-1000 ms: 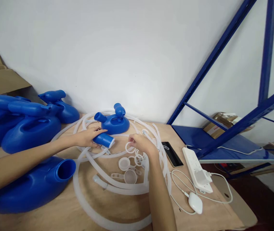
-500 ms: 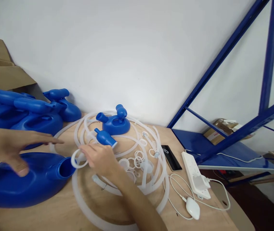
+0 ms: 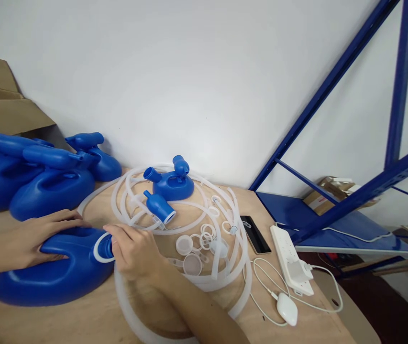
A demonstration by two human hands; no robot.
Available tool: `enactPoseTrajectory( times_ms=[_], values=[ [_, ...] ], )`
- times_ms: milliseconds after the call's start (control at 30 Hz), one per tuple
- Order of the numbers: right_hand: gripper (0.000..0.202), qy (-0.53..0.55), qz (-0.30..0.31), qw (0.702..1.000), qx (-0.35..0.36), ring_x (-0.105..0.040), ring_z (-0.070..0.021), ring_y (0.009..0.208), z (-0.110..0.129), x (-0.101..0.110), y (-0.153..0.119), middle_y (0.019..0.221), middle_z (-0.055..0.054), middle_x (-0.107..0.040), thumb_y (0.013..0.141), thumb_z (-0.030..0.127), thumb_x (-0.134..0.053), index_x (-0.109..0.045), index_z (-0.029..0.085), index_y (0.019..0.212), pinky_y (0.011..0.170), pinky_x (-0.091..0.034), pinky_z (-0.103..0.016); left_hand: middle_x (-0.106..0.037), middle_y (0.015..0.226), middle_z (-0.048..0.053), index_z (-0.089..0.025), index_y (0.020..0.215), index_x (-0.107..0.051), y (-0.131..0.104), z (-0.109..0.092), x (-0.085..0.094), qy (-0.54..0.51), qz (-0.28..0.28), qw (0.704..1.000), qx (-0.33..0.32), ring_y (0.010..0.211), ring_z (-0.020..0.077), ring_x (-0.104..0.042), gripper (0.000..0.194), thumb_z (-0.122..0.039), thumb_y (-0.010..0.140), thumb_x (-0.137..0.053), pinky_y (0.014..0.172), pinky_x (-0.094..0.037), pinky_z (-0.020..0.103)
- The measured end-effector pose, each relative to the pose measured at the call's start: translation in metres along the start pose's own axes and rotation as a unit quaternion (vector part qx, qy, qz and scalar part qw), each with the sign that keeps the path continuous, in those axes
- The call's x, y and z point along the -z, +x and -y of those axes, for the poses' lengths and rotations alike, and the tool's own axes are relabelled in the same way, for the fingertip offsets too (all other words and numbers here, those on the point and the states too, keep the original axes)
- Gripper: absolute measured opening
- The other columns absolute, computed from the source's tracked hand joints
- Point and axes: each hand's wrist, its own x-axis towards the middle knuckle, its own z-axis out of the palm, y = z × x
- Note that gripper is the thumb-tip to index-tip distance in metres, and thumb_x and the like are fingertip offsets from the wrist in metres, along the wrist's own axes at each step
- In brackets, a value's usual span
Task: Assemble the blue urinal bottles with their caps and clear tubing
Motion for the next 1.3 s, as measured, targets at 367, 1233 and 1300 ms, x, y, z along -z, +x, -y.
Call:
enactPoseTrajectory(
  times_ms=[367, 1233, 1300],
  values=[
    [0.078, -0.058, 0.009, 0.991, 0.119, -0.075, -0.0310, 0.112, -0.043, -0.003, -0.007, 0.126, -0.020, -0.075, 0.098, 0.072, -0.044, -0.052, 0.012, 0.147, 0.091, -0.062, -0.040, -0.064, 0.146, 0.003, -0.037, 0.135, -0.069, -0.003, 0.016, -0.009, -0.045, 0.042, 0.998, -0.007, 0.140, 0.0327, -0.054, 0.052, -0.043, 0.083, -0.067, 0.116, -0.044, 0.042],
    [0.049, 0.054, 0.044, 0.992, 0.102, -0.048, -0.0214, 0.145, -0.018, -0.010, -0.002, 0.134, -0.017, -0.063, 0.104, 0.052, -0.050, -0.049, 0.014, 0.136, 0.120, -0.044, -0.039, -0.072, 0.133, 0.003, -0.039, 0.121, -0.077, -0.005, 0.010, -0.014, -0.073, -0.020, 0.995, -0.071, 0.125, 0.0331, -0.063, 0.041, -0.044, 0.082, -0.068, 0.109, -0.049, 0.040],
    [0.044, 0.021, 0.056, 0.989, 0.133, -0.046, -0.0220, 0.147, -0.020, -0.011, -0.001, 0.129, -0.016, -0.066, 0.105, 0.051, -0.047, -0.055, 0.014, 0.128, 0.121, -0.043, -0.040, -0.074, 0.129, 0.002, -0.041, 0.120, -0.077, -0.004, 0.009, -0.008, -0.092, -0.007, 0.991, -0.096, 0.124, 0.0318, -0.064, 0.038, -0.041, 0.083, -0.070, 0.110, -0.049, 0.041]
  ],
)
